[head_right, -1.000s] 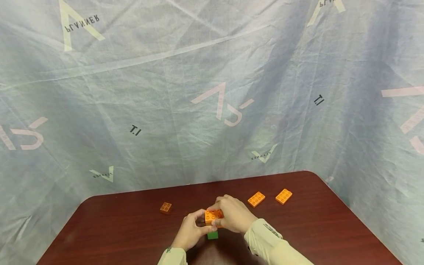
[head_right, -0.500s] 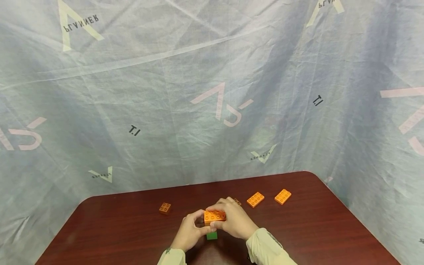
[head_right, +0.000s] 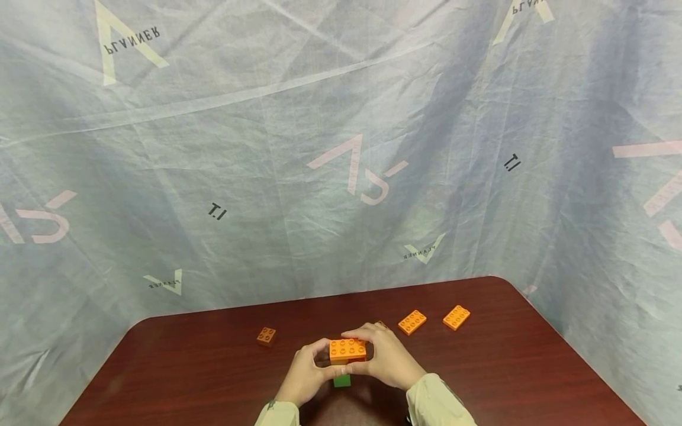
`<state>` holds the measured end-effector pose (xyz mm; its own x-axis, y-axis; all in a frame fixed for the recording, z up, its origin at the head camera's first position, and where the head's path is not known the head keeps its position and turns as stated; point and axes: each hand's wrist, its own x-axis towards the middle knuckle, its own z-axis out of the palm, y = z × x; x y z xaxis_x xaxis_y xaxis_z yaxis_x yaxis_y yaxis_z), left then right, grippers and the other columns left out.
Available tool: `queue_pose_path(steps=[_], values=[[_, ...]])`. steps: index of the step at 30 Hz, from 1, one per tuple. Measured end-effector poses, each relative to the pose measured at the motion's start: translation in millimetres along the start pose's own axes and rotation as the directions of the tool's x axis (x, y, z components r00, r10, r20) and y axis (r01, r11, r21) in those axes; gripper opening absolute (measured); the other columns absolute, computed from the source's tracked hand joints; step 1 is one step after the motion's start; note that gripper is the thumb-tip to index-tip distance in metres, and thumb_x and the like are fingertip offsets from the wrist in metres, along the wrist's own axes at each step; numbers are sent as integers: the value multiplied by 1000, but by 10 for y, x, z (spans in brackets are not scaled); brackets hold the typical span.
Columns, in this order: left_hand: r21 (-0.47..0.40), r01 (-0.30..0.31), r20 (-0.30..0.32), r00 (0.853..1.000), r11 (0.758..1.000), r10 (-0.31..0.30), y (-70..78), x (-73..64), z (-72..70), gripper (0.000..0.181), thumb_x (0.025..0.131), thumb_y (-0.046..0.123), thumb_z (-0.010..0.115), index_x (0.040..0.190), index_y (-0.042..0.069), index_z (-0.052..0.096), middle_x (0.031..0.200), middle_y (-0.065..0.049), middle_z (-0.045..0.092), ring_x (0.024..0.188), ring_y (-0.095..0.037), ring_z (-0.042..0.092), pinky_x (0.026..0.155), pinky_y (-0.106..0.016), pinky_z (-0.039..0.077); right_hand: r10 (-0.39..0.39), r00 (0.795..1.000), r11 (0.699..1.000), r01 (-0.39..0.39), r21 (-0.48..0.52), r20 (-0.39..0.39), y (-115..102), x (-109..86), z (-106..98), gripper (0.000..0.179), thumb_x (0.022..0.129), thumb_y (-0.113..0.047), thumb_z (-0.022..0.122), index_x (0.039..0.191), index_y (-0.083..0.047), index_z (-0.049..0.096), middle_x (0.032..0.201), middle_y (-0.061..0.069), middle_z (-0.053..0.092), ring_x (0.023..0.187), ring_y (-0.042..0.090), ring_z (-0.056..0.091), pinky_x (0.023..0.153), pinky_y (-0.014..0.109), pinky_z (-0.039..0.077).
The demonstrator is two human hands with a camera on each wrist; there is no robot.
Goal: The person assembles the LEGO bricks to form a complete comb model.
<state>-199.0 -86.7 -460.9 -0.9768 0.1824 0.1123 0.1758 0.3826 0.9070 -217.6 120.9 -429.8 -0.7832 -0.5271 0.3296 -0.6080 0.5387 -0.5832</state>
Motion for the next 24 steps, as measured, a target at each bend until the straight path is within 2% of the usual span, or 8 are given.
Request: queue_pose_path(steps=[4,8,15,20,24], values=[[-5,-3,0,1000,1000,3,4,1,1,36,79,14,88,111,9,72,97,-1,74,91,-21,72,77,-39,60,36,999,999,-36,34,19,32,-26,-50,55,80,-36,87,129,-20,70,110,-9,65,101,14,59,86,47,54],[-10,1,1,1000,1000,-1,9,4,0,36,79,13,88,111,8,72,97,-1,73,90,-21,72,77,-39,61,78,996,995,-80,53,50,70,-45,-127,58,79,-38,88,130,-18,69,112,-6,64,100,21,59,83,48,53],[-12,6,-5,1000,1000,-6,15,4,3,37,79,12,88,111,8,72,96,0,73,89,-20,72,77,-39,60,112,991,986,-121,116,79,168,-88,-269,59,80,-34,88,131,-13,68,118,7,66,103,34,60,86,56,52],[-13,7,-8,1000,1000,-7,11,2,5,36,78,12,89,110,9,73,94,1,73,88,-19,71,77,-39,60,137,989,985,-142,102,54,218,-130,-340,55,83,-29,85,132,-9,67,120,11,67,106,38,61,88,57,51],[-16,12,-7,1000,1000,-12,2,7,14,36,78,12,89,111,9,72,94,2,72,87,-18,71,76,-38,60,206,979,978,-205,48,-8,261,-147,-328,51,85,-25,84,131,-8,68,120,11,69,106,37,63,88,57,52]])
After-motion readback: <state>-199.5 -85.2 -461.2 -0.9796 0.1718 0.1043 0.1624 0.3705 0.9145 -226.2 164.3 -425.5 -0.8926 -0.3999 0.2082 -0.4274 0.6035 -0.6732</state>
